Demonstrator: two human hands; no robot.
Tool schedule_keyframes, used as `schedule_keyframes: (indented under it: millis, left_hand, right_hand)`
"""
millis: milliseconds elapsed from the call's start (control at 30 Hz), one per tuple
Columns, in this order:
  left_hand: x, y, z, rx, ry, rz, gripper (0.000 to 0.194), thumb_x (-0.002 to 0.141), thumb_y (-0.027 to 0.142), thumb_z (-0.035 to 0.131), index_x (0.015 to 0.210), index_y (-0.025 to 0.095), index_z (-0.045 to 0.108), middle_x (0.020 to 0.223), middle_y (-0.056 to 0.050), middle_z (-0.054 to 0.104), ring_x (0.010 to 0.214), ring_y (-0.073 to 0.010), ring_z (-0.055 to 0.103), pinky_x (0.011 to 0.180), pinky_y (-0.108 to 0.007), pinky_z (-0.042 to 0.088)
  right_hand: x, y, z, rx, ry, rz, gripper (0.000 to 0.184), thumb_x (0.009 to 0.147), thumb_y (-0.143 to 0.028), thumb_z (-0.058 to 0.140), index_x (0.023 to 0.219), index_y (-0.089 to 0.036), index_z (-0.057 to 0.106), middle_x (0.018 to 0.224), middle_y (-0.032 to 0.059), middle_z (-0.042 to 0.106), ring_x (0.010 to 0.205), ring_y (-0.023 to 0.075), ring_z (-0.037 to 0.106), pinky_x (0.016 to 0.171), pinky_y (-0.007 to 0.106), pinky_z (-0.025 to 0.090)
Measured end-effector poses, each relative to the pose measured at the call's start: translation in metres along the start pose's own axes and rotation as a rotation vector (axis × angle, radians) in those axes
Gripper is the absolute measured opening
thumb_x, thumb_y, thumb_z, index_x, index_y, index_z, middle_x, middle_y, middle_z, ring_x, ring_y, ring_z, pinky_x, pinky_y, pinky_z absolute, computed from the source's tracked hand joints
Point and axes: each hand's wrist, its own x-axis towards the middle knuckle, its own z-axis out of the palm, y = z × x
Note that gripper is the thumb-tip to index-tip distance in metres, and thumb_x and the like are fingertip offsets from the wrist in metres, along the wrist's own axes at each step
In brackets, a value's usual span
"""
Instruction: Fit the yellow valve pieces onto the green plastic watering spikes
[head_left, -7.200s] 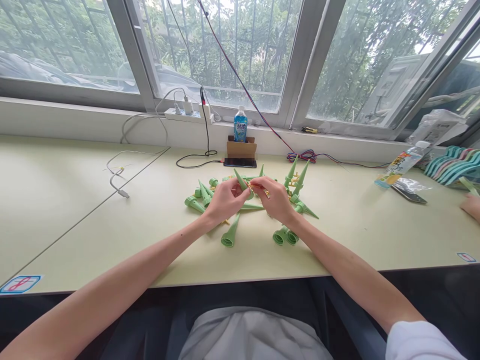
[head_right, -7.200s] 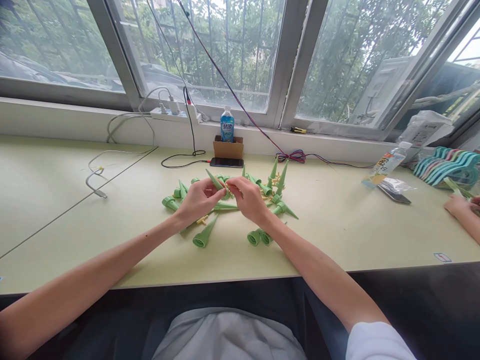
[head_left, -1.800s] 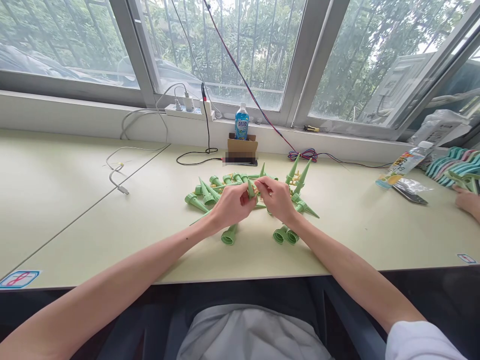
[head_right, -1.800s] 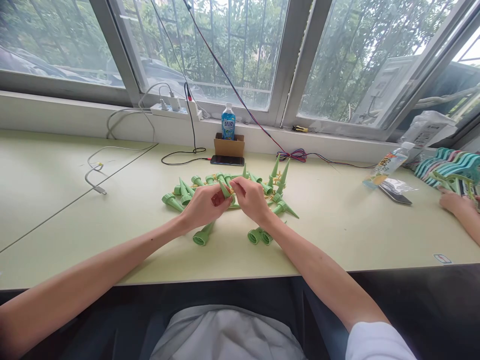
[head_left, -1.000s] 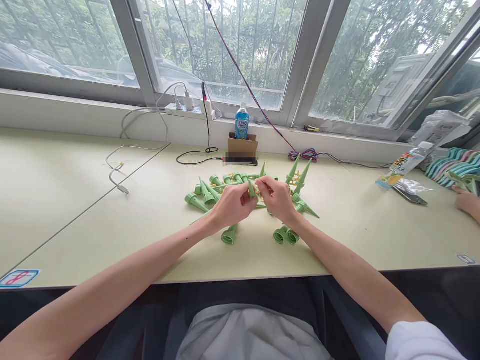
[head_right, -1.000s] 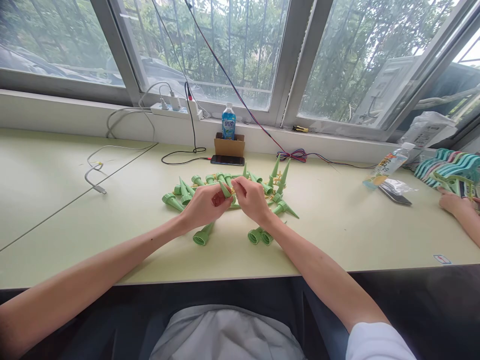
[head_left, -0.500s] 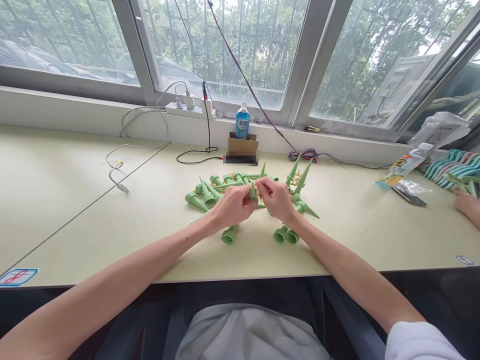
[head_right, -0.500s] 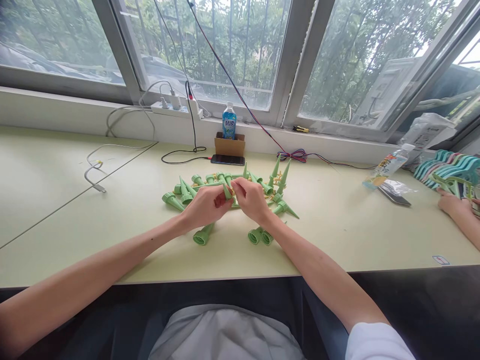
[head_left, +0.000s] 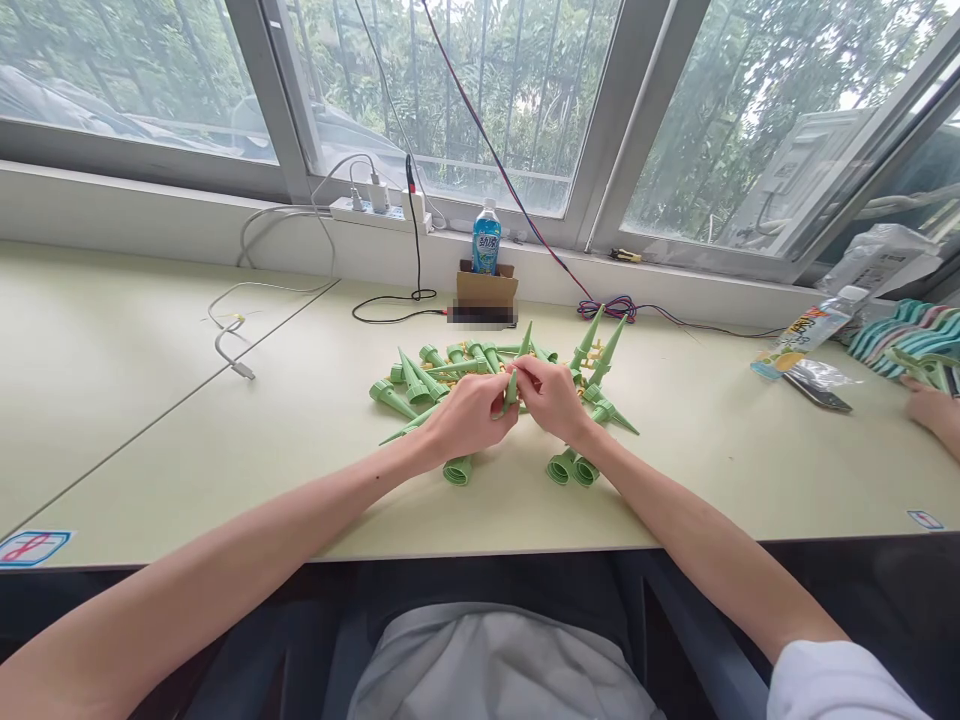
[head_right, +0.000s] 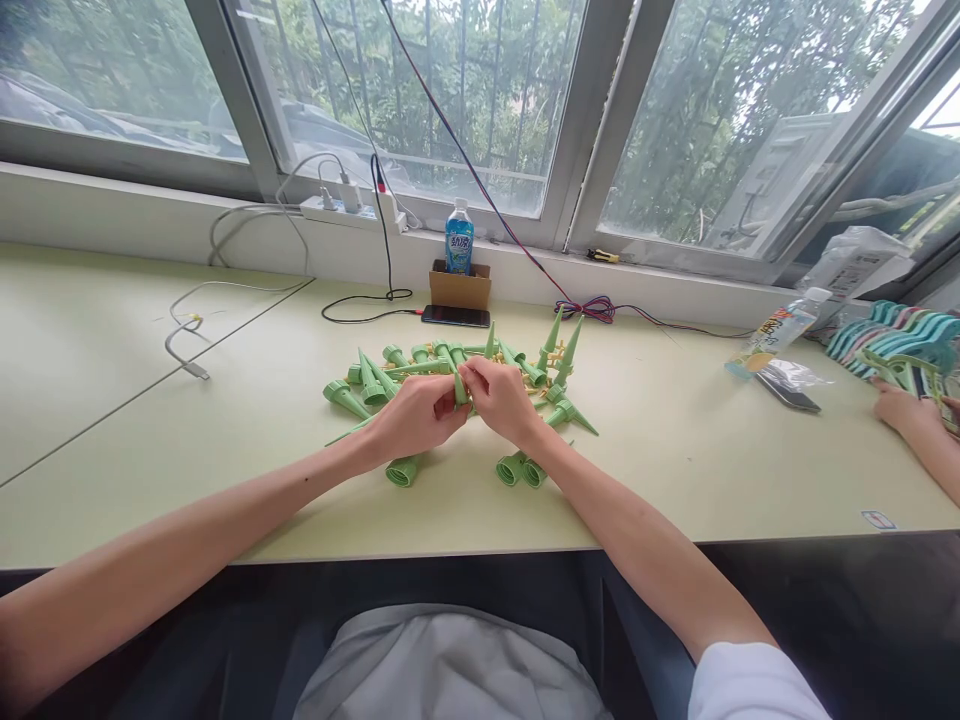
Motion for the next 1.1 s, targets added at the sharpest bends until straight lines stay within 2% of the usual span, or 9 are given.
schedule_keyframes:
  millis: [567, 1100]
  left_hand:
    - [0.0004, 0.0010, -0.0007, -0.004, 0.023, 0.022, 0.025, 0.073, 0.012, 0.053, 0.063, 0.021, 0.033, 0.055, 0.003, 0.045, 0.051, -0.0110, 0.040, 0.048, -0.026, 0.029]
    - [0.0002, 0.0009, -0.0006, 0.010, 0.025, 0.034, 0.024, 0.072, 0.011, 0.053, 0.063, 0.021, 0.033, 0.055, 0.003, 0.045, 0.051, -0.0104, 0.040, 0.049, -0.025, 0.032]
  right_hand:
    - [-0.0003, -0.0015, 0.0000, 0.006, 0.032, 0.007, 0.029, 0.095, -0.035, 0.045, 0.076, -0.020, 0.061, 0.060, -0.0024, 0.052, 0.055, 0.0115, 0.042, 0.056, 0.024, 0.036]
    - [0.0000, -0.0026, 0.0000, -0.007, 0.031, 0.016, 0.029, 0.094, -0.034, 0.045, 0.072, -0.020, 0.058, 0.057, -0.0028, 0.049, 0.054, 0.0115, 0.039, 0.056, 0.024, 0.034]
